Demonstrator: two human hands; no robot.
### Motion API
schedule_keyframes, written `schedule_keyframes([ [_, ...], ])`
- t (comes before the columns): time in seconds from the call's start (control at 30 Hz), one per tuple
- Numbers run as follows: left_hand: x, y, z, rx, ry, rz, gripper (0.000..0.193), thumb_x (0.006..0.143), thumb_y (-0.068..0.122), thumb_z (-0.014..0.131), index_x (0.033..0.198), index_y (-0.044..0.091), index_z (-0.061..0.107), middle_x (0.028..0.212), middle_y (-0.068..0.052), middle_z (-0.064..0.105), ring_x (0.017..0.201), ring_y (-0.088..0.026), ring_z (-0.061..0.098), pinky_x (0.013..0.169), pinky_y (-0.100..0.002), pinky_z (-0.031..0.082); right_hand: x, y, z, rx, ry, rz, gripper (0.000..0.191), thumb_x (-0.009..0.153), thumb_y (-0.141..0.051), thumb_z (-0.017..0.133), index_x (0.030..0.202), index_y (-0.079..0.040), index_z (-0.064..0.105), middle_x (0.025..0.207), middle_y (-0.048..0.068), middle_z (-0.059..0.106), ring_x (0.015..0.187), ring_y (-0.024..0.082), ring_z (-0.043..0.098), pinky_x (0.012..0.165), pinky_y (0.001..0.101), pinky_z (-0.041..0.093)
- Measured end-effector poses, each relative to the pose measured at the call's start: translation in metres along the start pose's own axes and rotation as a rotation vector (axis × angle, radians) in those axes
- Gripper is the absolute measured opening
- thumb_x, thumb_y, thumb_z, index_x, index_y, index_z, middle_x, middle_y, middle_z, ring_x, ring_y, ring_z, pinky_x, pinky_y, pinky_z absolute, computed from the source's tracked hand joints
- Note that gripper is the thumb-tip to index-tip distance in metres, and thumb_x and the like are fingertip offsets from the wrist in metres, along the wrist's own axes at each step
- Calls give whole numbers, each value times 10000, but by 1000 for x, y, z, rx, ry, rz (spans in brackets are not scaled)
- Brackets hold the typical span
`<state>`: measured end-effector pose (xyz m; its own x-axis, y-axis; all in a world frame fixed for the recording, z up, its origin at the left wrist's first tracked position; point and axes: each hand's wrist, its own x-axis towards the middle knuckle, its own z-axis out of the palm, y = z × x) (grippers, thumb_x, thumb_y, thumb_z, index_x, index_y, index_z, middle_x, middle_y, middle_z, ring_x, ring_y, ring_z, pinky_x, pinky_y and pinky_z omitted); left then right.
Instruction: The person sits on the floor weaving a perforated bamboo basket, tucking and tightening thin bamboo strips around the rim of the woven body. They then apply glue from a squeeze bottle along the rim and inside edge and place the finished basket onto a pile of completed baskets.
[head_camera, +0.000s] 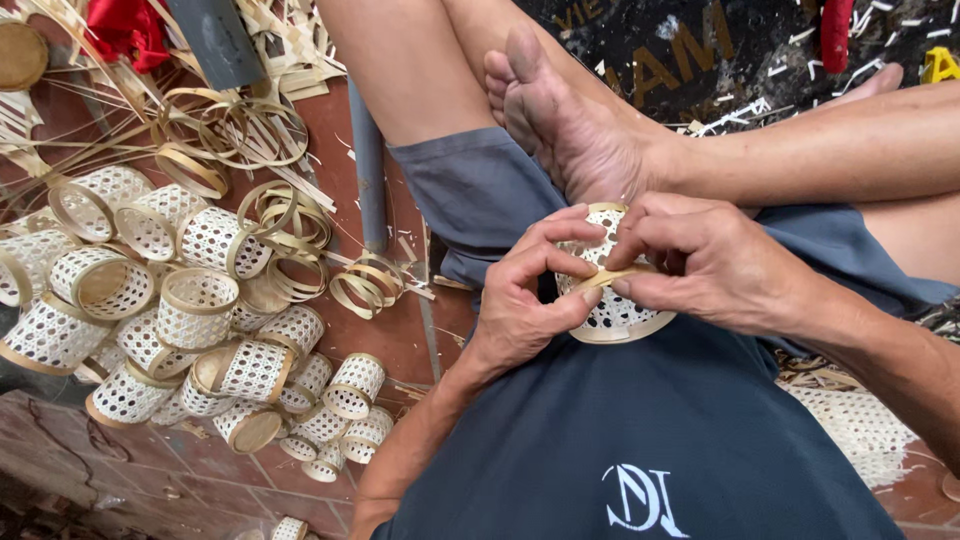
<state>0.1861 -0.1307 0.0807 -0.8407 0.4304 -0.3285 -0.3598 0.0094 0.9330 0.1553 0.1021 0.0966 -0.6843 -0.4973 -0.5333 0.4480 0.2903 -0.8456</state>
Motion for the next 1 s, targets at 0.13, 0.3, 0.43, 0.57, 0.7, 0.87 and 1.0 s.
schedule_keyframes([
  [0.13, 0, 0, 1, -36, -19, 2, 139, 859, -28, 769, 962, 31, 695, 1256, -97, 684, 1373, -261, 556, 1214, -414, 427, -3, 4, 2, 55, -24, -5, 164, 771, -76, 765, 925, -24, 740, 889, -1, 643, 735, 70, 592, 591, 249, 492],
  [0.3, -2, 2, 2, 10, -26, 30, 163, 830, -36, 778, 943, 33, 683, 1244, -79, 693, 1322, -242, 564, 1192, -407, 444, -7, 9, 2, 71, -28, 3, 149, 758, -66, 766, 902, -33, 756, 857, -1, 646, 685, 84, 578, 559, 261, 471],
  [0.43, -4, 3, 4, 74, -21, 62, 174, 812, -33, 783, 937, 35, 683, 1203, -75, 704, 1325, -236, 560, 1173, -395, 438, -7, 9, 5, 69, -17, -95, 117, 777, -55, 763, 885, -23, 733, 839, -2, 646, 700, 76, 595, 574, 255, 485],
  [0.57, -6, 3, 7, 78, 2, 32, 178, 788, -28, 774, 903, 33, 652, 1219, -75, 686, 1323, -245, 546, 1173, -412, 443, -7, 9, 11, 66, -6, -13, 119, 727, -3, 745, 837, -1, 701, 805, 21, 636, 675, 96, 585, 569, 276, 490],
  [0.7, -5, -1, 8, 58, 21, 45, 177, 785, -40, 758, 909, 25, 650, 1173, -66, 682, 1275, -241, 568, 1138, -396, 455, -7, 8, 12, 21, 38, -88, 135, 733, 17, 718, 865, 0, 699, 825, 23, 640, 698, 109, 605, 589, 274, 501],
  [0.87, -5, -12, 1, -27, 78, 34, 123, 889, -57, 750, 987, -4, 696, 1161, -80, 683, 1257, -243, 590, 1206, -405, 440, -2, 10, 2, -54, 85, -391, 253, 833, -35, 756, 1074, 17, 697, 967, 40, 667, 860, 120, 649, 716, 268, 535],
  [1.0, -9, -22, -5, -278, 147, -114, 101, 907, -38, 750, 996, -12, 709, 1211, -75, 640, 1337, -251, 554, 1175, -402, 438, -3, 10, 13, -155, 268, -316, 332, 790, -34, 782, 1111, 3, 703, 1007, 83, 678, 794, 184, 650, 684, 309, 531],
])
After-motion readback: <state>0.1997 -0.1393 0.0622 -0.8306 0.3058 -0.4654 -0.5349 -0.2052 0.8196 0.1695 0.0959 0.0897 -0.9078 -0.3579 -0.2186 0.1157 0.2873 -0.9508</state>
